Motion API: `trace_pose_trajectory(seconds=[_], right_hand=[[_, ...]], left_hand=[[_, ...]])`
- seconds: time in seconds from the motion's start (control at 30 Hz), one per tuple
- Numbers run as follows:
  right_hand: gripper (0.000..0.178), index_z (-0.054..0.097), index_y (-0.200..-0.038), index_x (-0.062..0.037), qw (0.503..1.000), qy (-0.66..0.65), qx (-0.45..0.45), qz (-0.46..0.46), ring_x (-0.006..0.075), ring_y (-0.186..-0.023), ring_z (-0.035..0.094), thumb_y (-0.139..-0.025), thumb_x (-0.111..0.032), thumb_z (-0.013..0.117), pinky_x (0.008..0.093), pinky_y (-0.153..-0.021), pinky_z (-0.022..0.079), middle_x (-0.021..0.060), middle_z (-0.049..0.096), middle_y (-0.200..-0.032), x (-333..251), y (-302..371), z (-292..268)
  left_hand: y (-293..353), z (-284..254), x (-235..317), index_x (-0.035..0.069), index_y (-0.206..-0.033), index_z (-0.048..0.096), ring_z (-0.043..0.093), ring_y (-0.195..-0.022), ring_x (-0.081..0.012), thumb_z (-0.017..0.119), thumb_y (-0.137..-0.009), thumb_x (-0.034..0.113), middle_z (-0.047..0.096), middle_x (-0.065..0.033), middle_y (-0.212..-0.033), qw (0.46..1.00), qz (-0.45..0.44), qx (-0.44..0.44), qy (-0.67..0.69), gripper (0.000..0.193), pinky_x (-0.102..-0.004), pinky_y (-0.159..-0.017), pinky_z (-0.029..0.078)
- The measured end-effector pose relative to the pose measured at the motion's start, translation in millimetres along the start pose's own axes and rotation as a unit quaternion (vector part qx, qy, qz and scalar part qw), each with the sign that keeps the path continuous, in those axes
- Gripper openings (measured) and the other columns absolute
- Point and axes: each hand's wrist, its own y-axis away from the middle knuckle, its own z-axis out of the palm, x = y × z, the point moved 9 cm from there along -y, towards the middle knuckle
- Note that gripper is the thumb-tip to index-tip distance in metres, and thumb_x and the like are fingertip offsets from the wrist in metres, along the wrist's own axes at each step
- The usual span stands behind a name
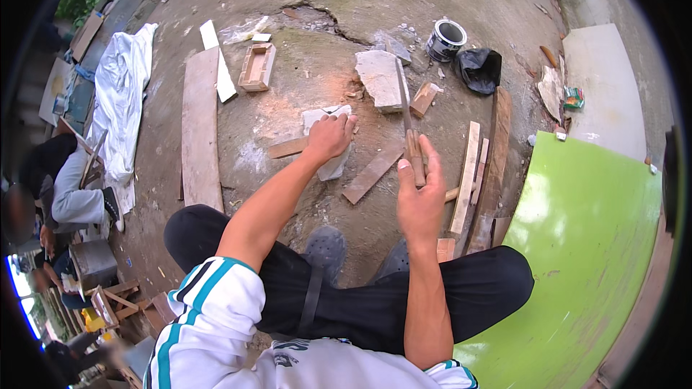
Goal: The person sits on the ground and uses a hand saw to sand a small piece of wood. They repeatedly rub the saw blade against the wood surface, occasionally pausing to inspect the piece before continuing.
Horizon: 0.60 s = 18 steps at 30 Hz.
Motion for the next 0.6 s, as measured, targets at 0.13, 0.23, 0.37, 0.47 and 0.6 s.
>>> trace_pose_trajectory(seconds=[0.13, 0.23, 0.37, 0.47, 0.6], right_hand=[[0.056, 0.046, -0.148, 0.0037, 0.998, 0.007, -0.021, 0.062, 0.0238, -0.107, 0.062, -0.1, -0.021, 0.063, 0.0333, -0.092, 0.048, 0.0166, 0.064, -0.119, 12, 8, -3], [0.065, 0.034, -0.156, 0.0043, 0.991, -0.02, -0.048, 0.121, 0.0044, -0.065, 0.044, -0.104, -0.026, 0.059, 0.0239, -0.06, 0.041, -0.0024, 0.055, -0.072, 30, 19, -1], [0.063, 0.027, -0.158, 0.0049, 0.961, -0.084, -0.102, 0.241, 0.005, -0.071, 0.049, -0.107, -0.022, 0.054, 0.023, -0.065, 0.042, 0.0005, 0.062, -0.082, 72, 37, 7], [0.061, 0.029, -0.158, 0.0038, 0.934, -0.21, -0.126, 0.259, 0.0053, -0.077, 0.051, -0.108, -0.022, 0.053, 0.022, -0.072, 0.043, 0.0009, 0.064, -0.088, 93, 37, 25], [0.058, 0.043, -0.152, 0.0017, 0.916, -0.22, -0.174, 0.287, 0.0112, -0.081, 0.061, -0.105, -0.028, 0.058, 0.0291, -0.076, 0.051, 0.0063, 0.07, -0.097, 119, 10, 40]], left_hand=[[-10, 21, -10, 0.001, -0.112, 0.066, 0.059, -0.115, -0.0409, 0.034, -0.108, 0.043, 0.064, -0.0243, -0.116, 1.0, 0.002, -0.014, 0.017, 0.053, -0.0542, -0.095, 0.05], [-24, 30, -20, 0.001, -0.115, 0.065, 0.06, -0.116, -0.0426, 0.03, -0.109, 0.045, 0.066, -0.0256, -0.118, 0.996, -0.043, -0.079, 0.011, 0.057, -0.0541, -0.097, 0.05], [-24, 27, -36, 0.001, -0.116, 0.067, 0.062, -0.117, -0.0433, 0.03, -0.107, 0.048, 0.067, -0.0267, -0.12, 0.985, -0.134, -0.107, 0.006, 0.06, -0.0537, -0.099, 0.049], [-25, 26, -42, 0.001, -0.112, 0.071, 0.065, -0.112, -0.0434, 0.032, -0.105, 0.047, 0.069, -0.0264, -0.117, 0.974, -0.21, -0.082, 0.032, 0.061, -0.0535, -0.098, 0.049], [-26, 29, -45, 0.001, -0.105, 0.075, 0.068, -0.104, -0.044, 0.036, -0.102, 0.047, 0.072, -0.025, -0.107, 0.957, -0.28, -0.064, 0.026, 0.06, -0.0516, -0.093, 0.051]])
